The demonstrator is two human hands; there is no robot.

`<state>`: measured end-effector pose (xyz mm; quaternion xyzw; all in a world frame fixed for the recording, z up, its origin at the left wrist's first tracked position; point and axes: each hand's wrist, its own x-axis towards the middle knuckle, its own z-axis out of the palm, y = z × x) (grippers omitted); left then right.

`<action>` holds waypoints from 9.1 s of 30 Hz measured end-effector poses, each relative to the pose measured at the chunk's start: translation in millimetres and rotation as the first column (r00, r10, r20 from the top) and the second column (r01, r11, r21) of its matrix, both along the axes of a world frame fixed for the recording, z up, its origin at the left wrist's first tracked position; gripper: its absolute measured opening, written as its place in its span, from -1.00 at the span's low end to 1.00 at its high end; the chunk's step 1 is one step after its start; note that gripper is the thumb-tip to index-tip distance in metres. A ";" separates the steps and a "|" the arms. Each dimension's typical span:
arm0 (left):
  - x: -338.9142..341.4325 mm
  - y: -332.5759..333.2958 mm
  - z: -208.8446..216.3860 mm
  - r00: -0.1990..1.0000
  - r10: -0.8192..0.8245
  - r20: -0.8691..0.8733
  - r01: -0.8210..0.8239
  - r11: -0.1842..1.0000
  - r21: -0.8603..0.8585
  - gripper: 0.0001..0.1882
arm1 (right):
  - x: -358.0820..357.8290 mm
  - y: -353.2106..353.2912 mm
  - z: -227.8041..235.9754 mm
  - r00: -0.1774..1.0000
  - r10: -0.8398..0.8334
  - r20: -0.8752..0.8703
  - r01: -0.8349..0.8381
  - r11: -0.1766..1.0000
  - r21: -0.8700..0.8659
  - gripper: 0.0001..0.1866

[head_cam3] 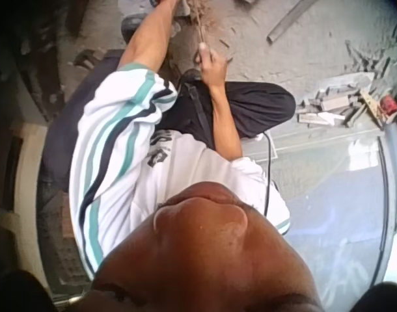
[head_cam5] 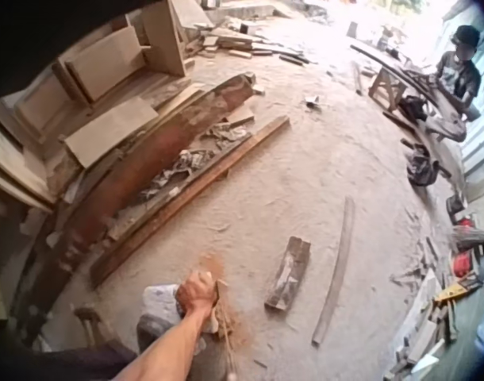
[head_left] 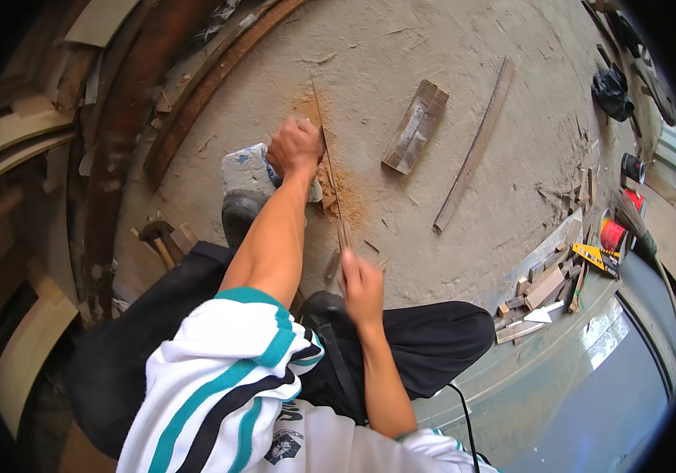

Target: The person sits on the floor and uses a hand saw to cut a small piece of wood held against a stone block. Sawdust accumulates as the person continues sawing the same piece throughout the clip.

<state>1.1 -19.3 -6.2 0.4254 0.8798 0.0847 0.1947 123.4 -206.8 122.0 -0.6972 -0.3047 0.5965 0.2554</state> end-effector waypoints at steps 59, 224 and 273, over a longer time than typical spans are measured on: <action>3.6 7.3 -3.1 1.000 0.002 0.030 -0.002 1.000 -0.018 -0.65 | -3.0 20.9 -20.9 0.999 0.016 0.033 -0.019 0.996 0.085 -0.47; 7.0 9.7 -6.3 0.994 -0.013 0.111 0.000 0.993 0.121 -0.62 | 3.7 -42.5 40.9 0.998 -0.018 0.067 0.024 0.995 -0.094 -0.51; 21.5 9.4 -16.8 0.993 -0.021 0.119 0.022 1.000 -0.001 -0.61 | 10.2 -29.1 20.2 0.992 -0.065 0.105 0.072 0.995 -0.063 -0.42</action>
